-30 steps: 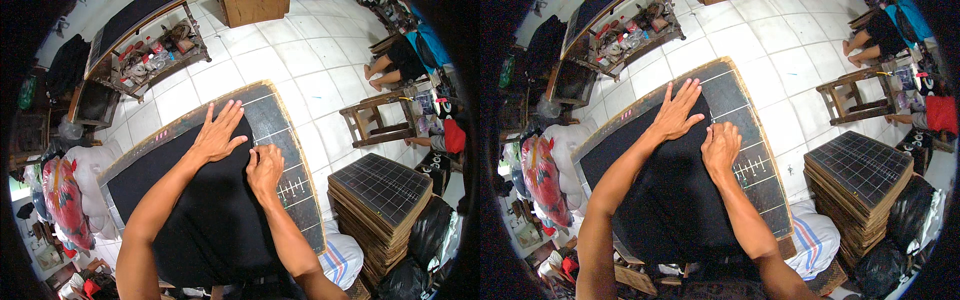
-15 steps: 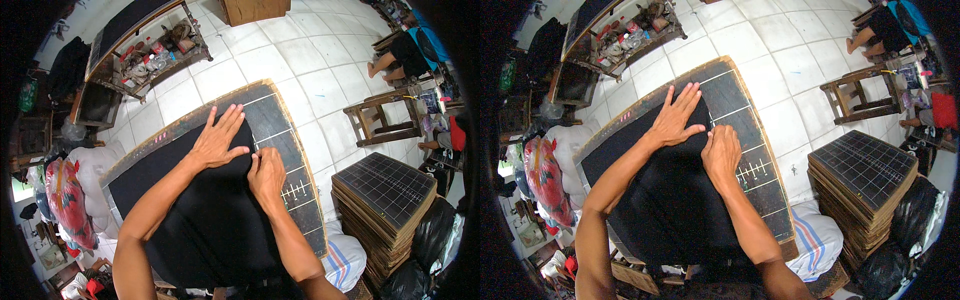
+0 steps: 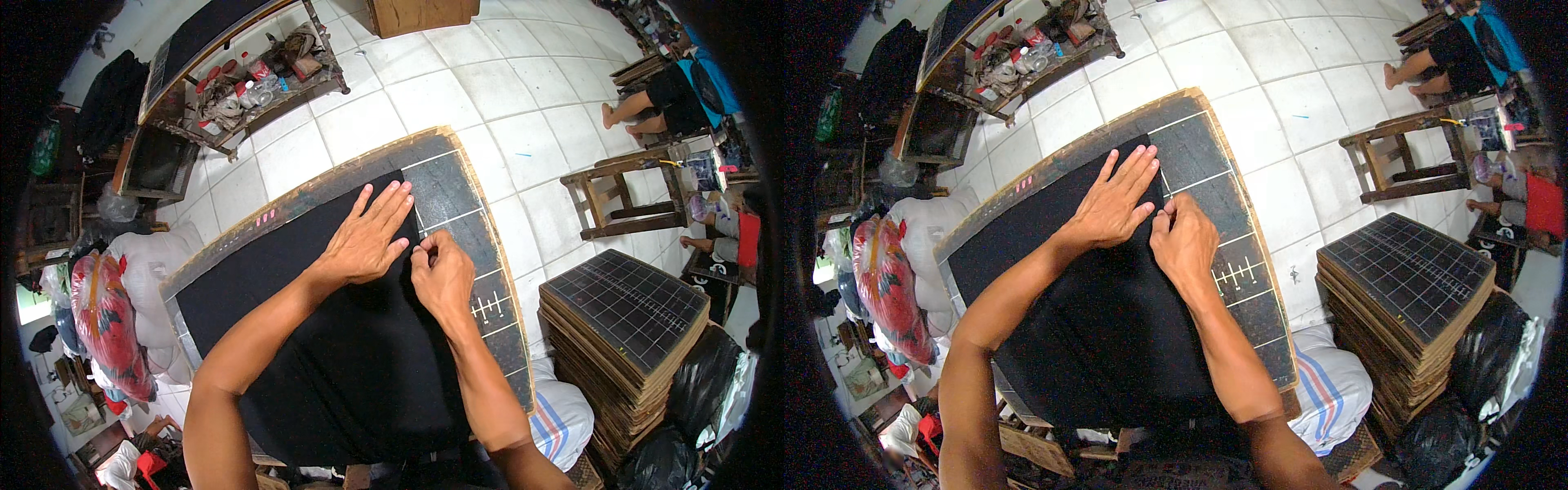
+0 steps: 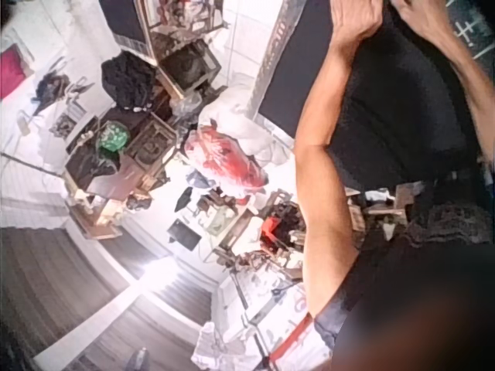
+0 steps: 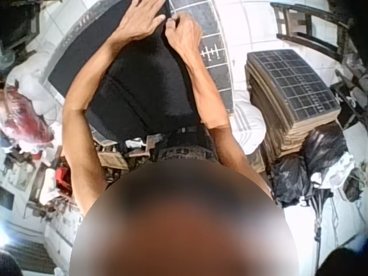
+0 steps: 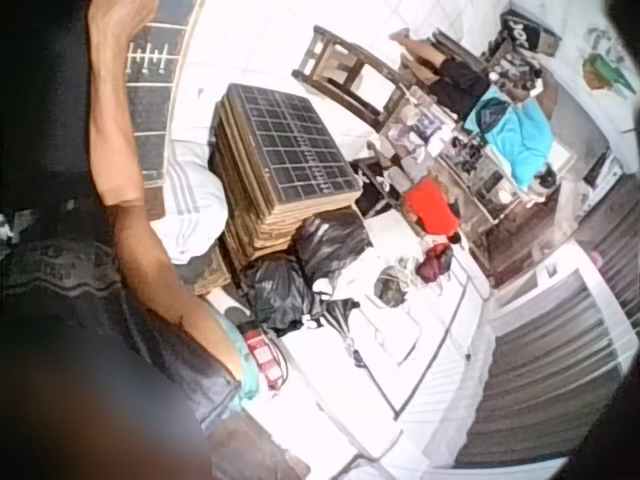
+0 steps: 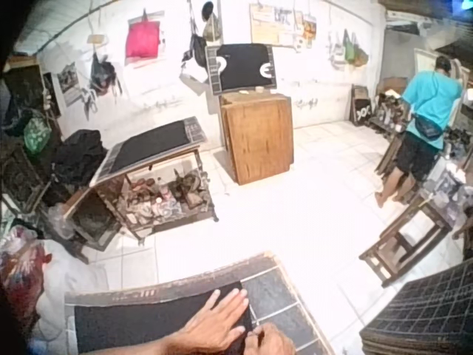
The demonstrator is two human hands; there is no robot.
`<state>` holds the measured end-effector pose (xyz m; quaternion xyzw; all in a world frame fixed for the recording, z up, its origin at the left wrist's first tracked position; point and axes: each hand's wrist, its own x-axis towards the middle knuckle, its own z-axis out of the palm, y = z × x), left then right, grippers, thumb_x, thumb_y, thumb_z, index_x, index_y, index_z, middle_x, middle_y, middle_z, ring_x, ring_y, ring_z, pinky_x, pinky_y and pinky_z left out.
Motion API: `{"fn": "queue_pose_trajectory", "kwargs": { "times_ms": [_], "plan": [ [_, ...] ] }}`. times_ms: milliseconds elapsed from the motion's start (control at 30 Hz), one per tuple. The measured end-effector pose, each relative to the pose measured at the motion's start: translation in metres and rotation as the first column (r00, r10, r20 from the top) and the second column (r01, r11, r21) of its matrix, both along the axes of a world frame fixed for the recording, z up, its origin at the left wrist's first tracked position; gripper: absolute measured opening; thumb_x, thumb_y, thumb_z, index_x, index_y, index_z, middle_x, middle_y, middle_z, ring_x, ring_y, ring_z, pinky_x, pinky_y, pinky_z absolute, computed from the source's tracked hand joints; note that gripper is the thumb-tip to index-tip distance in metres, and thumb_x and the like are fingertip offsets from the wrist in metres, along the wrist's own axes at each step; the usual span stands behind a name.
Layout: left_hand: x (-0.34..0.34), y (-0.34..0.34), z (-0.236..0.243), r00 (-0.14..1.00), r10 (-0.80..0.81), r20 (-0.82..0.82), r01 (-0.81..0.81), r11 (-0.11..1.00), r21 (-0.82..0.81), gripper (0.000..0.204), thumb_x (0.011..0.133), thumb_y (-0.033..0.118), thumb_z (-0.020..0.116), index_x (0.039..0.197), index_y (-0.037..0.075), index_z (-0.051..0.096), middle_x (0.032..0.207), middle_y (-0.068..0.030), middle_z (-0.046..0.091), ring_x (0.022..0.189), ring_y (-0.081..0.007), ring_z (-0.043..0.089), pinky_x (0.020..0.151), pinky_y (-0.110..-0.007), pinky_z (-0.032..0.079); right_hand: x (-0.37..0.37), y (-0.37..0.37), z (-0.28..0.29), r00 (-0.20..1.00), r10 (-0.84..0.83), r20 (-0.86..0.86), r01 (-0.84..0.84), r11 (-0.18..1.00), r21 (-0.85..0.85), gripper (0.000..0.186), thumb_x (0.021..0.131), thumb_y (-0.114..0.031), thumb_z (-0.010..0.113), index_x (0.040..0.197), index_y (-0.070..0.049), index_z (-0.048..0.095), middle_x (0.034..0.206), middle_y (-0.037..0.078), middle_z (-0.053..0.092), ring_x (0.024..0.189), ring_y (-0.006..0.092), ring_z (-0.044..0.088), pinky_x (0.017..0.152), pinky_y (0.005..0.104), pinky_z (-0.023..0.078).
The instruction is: The person prepares a black fabric on a table, aligns it, and secures it with a stapler. Another worker performs screen printing on a nearby table. The camera wearer then staples the fabric edges to the table frame.
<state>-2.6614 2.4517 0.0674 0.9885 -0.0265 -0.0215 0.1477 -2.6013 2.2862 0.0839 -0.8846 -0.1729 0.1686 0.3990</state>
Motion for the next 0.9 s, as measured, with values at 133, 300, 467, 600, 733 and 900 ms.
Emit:
{"fn": "queue_pose_trajectory", "kwargs": {
  "times_ms": [133, 300, 467, 600, 733, 900],
  "plan": [
    [0.000, -0.003, 0.000, 1.000, 0.005, -0.006, -0.005, 1.000, -0.011, 0.066, 0.101, 0.033, 0.047, 0.153, -0.005, 0.032, 0.165, -0.0180, 0.022, 0.155, -0.0296, 0.014, 0.125, -0.049, 0.010, 0.001, 0.005, 0.000, 0.990, -0.098, -0.100, 0.111, 0.984, 0.138, 0.021, 0.079, -0.004, 0.072, 0.098, 0.001, 0.065, 0.079, 0.013, 0.068, 0.067, 0.0234, 0.066, 0.066, 0.0366, 0.053],
    [-0.004, -0.010, 0.002, 1.000, -0.004, 0.008, 0.005, 0.998, -0.062, 0.065, 0.100, 0.032, 0.048, 0.152, -0.006, 0.034, 0.164, -0.0183, 0.023, 0.154, -0.0301, 0.016, 0.125, -0.048, 0.013, 0.005, 0.008, -0.006, 0.996, -0.085, -0.026, 0.087, 0.990, 0.114, 0.027, 0.078, -0.002, 0.072, 0.104, 0.001, 0.067, 0.079, 0.012, 0.068, 0.069, 0.0219, 0.066, 0.067, 0.0357, 0.053],
    [-0.006, -0.010, 0.000, 1.000, -0.011, 0.023, 0.012, 0.999, -0.031, 0.065, 0.099, 0.032, 0.049, 0.152, -0.005, 0.034, 0.164, -0.0176, 0.023, 0.154, -0.0295, 0.017, 0.125, -0.047, 0.014, 0.002, 0.009, -0.014, 0.994, -0.098, 0.037, 0.090, 0.980, 0.177, 0.028, 0.078, -0.002, 0.072, 0.105, 0.000, 0.067, 0.079, 0.013, 0.068, 0.070, 0.0246, 0.067, 0.068, 0.0369, 0.054],
    [-0.006, -0.011, -0.001, 0.999, -0.004, 0.042, 0.005, 1.000, -0.025, 0.066, 0.099, 0.032, 0.049, 0.152, -0.005, 0.035, 0.164, -0.0169, 0.024, 0.154, -0.0290, 0.017, 0.125, -0.047, 0.014, -0.001, 0.009, -0.014, 0.985, -0.108, 0.131, 0.095, 0.990, 0.102, 0.028, 0.079, -0.006, 0.073, 0.106, 0.000, 0.067, 0.079, 0.014, 0.068, 0.070, 0.0271, 0.067, 0.068, 0.0379, 0.053],
    [-0.008, -0.014, -0.002, 1.000, -0.007, 0.017, 0.008, 0.999, -0.043, 0.070, 0.098, 0.031, 0.052, 0.154, -0.004, 0.030, 0.165, -0.0181, 0.020, 0.155, -0.0312, 0.014, 0.125, -0.049, 0.012, -0.005, 0.001, -0.007, 0.992, -0.087, 0.087, 0.081, 0.995, 0.062, 0.030, 0.081, -0.010, 0.073, 0.109, -0.001, 0.066, 0.077, 0.014, 0.068, 0.068, 0.0275, 0.067, 0.067, 0.0386, 0.053],
    [-0.013, -0.022, -0.002, 1.000, 0.007, 0.015, -0.006, 0.997, -0.083, 0.073, 0.098, 0.036, 0.053, 0.154, -0.004, 0.030, 0.165, -0.0179, 0.020, 0.155, -0.0310, 0.014, 0.125, -0.049, 0.012, -0.010, -0.021, -0.002, 0.999, -0.014, -0.034, 0.015, 0.999, 0.041, 0.034, 0.080, -0.010, 0.072, 0.113, -0.003, 0.064, 0.080, 0.015, 0.068, 0.073, 0.0336, 0.069, 0.068, 0.0452, 0.052]
  ]
}}
